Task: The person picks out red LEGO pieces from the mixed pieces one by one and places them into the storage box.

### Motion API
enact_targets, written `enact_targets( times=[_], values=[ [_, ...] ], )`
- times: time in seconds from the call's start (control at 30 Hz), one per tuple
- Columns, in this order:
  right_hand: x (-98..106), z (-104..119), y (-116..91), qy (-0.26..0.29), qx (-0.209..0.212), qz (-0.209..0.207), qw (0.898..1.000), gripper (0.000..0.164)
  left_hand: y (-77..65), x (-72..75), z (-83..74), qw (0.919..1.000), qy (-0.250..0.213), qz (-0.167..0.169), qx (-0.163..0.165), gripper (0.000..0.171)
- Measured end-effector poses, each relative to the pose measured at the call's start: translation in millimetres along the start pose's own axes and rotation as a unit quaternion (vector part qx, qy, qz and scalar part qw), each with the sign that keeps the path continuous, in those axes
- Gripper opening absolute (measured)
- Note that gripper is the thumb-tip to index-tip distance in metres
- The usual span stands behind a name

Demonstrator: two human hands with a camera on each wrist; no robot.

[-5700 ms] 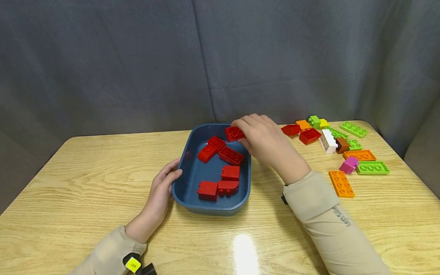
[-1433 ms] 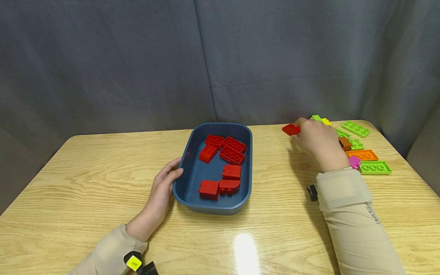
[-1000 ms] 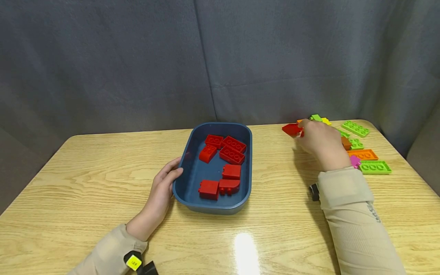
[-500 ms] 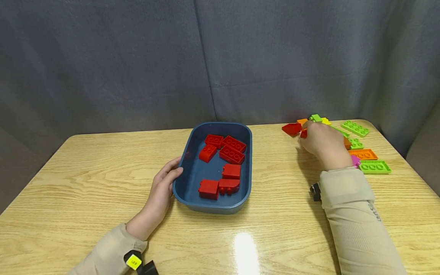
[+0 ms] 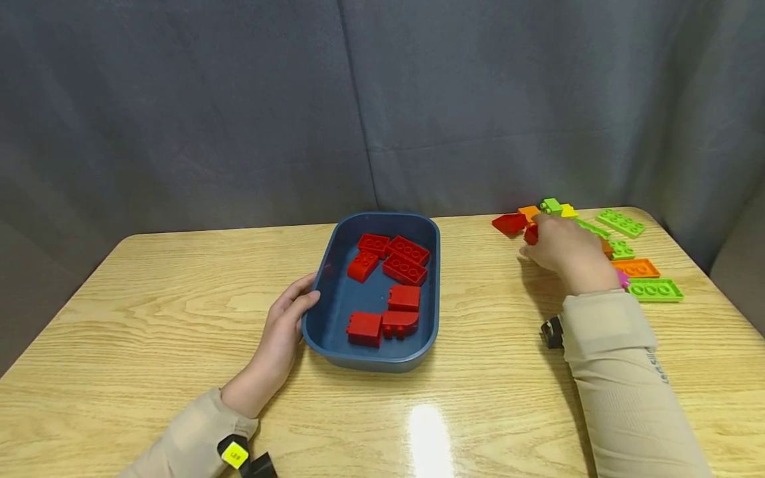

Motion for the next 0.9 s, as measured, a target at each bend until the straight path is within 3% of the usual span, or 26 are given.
enact_targets(
  times=[0.3, 0.9],
  values=[
    [-4.3, 2.8, -2.0, -0.014, 0.011, 0.024, 1.0, 0.065, 0.5, 0.7, 1.4, 1.0, 0.002, -0.003, 0.004, 0.043],
    [0.5, 6.2, -4.6, -0.011, 0.013, -0.004, 1.0, 0.055, 0.5, 1.1, 1.9, 1.0, 0.002, -0.002, 0.004, 0.043]
  ],
)
Point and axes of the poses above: each hand's wrist, its own y-axis towards the middle knuckle, its own x-axis out of the back of the hand, z = x × y, the point moved 10 cm from there along y, towards the middle knuckle, and after that the axes turned 4 degrees about z, right-handed, at the moved point
